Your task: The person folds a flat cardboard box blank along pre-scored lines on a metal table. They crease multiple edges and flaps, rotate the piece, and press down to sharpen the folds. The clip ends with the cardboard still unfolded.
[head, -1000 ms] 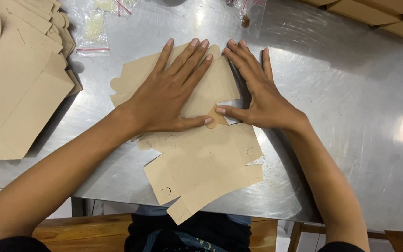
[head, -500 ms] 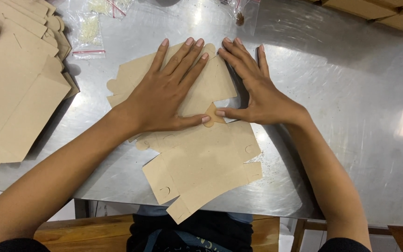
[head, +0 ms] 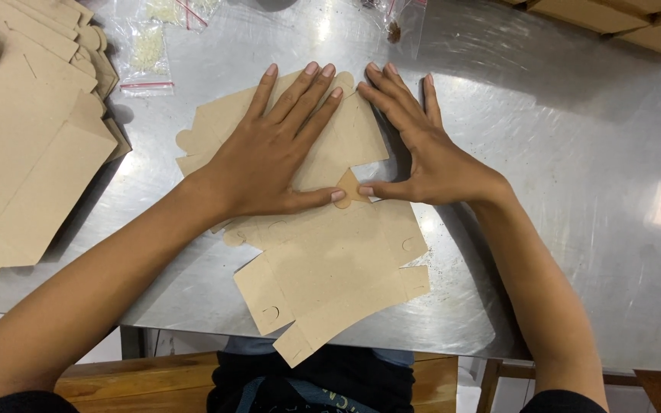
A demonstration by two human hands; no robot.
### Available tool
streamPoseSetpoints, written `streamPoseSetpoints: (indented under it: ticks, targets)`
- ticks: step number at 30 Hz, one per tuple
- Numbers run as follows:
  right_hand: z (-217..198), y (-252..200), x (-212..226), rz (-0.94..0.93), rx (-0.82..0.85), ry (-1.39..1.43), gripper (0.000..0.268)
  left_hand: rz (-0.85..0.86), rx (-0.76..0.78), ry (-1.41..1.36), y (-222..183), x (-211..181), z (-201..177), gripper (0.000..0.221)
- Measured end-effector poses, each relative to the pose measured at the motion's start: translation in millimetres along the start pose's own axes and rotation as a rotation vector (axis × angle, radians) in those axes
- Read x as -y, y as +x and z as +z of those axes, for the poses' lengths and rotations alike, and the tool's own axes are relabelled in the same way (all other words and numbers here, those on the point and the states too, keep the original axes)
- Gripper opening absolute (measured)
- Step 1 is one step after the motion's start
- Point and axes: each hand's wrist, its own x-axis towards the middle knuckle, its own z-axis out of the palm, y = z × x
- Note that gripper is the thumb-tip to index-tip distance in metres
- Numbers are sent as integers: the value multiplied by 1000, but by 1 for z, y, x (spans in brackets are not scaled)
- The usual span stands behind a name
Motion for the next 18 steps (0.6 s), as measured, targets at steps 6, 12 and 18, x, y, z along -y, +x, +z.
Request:
streamPoseSetpoints:
  ticks: [6,12,18]
  targets:
    - [11,0,0,6,-125,-19,95,3,-2,11,0,0,0,107]
    - [18,4,5,55,-202,-31,86,1,2,15,0,-1,-1,107]
    - [16,3,2,51,-155,-31,91,-2,-5,19,0,-1,-1,107]
